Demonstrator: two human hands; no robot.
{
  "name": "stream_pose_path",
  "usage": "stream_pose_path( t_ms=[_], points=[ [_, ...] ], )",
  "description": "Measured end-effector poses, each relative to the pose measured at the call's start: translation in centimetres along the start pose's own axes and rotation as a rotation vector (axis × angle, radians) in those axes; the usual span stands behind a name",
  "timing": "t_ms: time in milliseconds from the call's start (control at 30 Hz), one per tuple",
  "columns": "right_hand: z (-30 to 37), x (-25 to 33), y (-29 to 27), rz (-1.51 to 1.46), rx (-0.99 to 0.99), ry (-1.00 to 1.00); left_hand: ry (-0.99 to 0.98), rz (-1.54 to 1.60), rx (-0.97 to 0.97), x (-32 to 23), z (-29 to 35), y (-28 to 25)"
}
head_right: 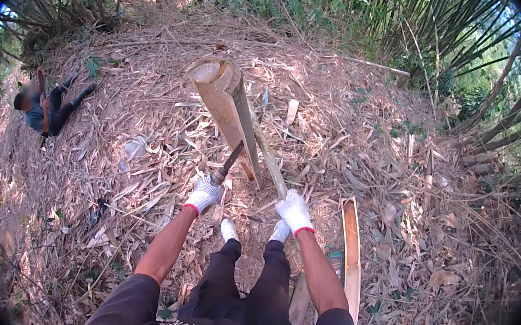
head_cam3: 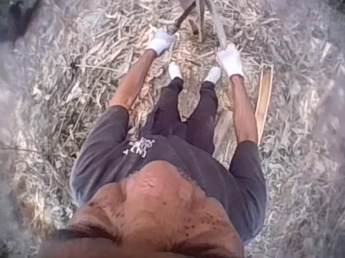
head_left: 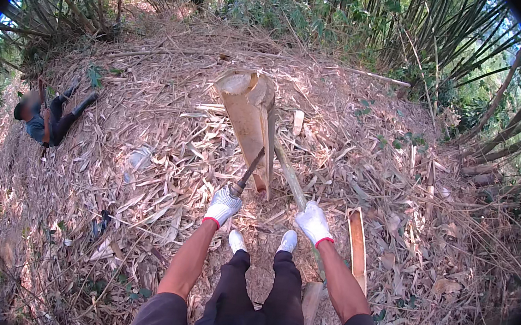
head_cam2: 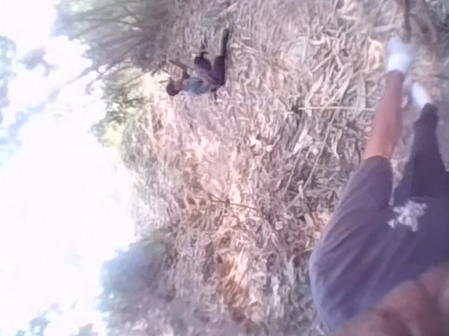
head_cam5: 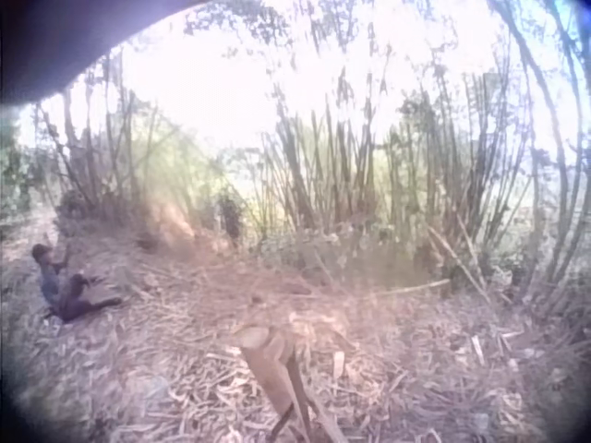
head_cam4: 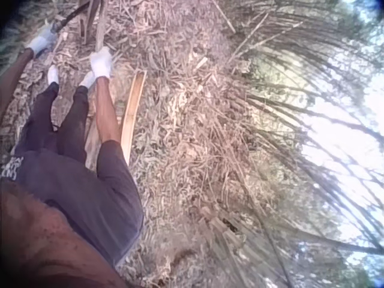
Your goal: The person uses a machete and a wooden mallet to split bamboo stalks into thin strips in a bamboo grove. They repeatedly position the bamboo, strike it with the mallet to drive the blade through, and separate the resulting pieces.
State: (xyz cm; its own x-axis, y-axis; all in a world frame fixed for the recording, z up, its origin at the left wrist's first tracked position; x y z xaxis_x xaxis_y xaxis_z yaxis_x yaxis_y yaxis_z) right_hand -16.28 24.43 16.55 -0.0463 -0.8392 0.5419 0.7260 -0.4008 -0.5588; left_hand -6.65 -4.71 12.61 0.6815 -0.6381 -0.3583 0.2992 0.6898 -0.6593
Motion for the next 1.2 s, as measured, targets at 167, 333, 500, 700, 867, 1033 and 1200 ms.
stream_pose_path(
  t_ms=[167,333,500,700,867,1033,1200],
  points=[
    [1.8,6.8,-5.9,-0.067,-0.171,-0.122,0.01,-0.028,0.031,-1.5,-0.7,-1.6],
    [6.2,14.1,-14.8,-0.8,-0.58,-0.619,0.054,0.014,-0.041,-1.4,0.3,-2.3],
    [-1.9,2.5,-2.5,-0.041,-0.116,-0.04,-0.002,-0.006,0.06,-1.4,-0.2,-1.4],
    [-1.8,-1.8,0.8,0.02,0.015,0.079,-0.007,-0.007,0.066,2.1,-3.6,3.2],
    [1.3,8.0,-8.3,-0.059,-0.349,-0.305,-0.001,-0.081,0.032,0.8,-4.7,2.7],
    [2.6,12.5,-14.2,-1.184,-0.524,-0.629,0.004,-0.014,0.057,0.2,-3.7,2.3],
    [-7.0,-4.9,1.8,0.252,0.012,0.043,-0.004,-0.019,0.187,-1.2,-3.4,2.1]
  ],
)
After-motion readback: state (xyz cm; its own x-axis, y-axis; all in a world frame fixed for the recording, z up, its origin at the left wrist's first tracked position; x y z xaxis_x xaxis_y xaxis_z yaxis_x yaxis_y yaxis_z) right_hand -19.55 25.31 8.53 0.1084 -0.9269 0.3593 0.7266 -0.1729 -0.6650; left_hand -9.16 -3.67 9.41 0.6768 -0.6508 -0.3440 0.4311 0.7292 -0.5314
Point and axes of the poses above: each hand's wrist, its own z-axis away from the middle knuckle, its own y-axis out of the palm, x = y × z, the point moved 7 cm from there along -z, towards the middle knuckle, and after that the axes turned 11 degrees about x, right-handed, at the moved point
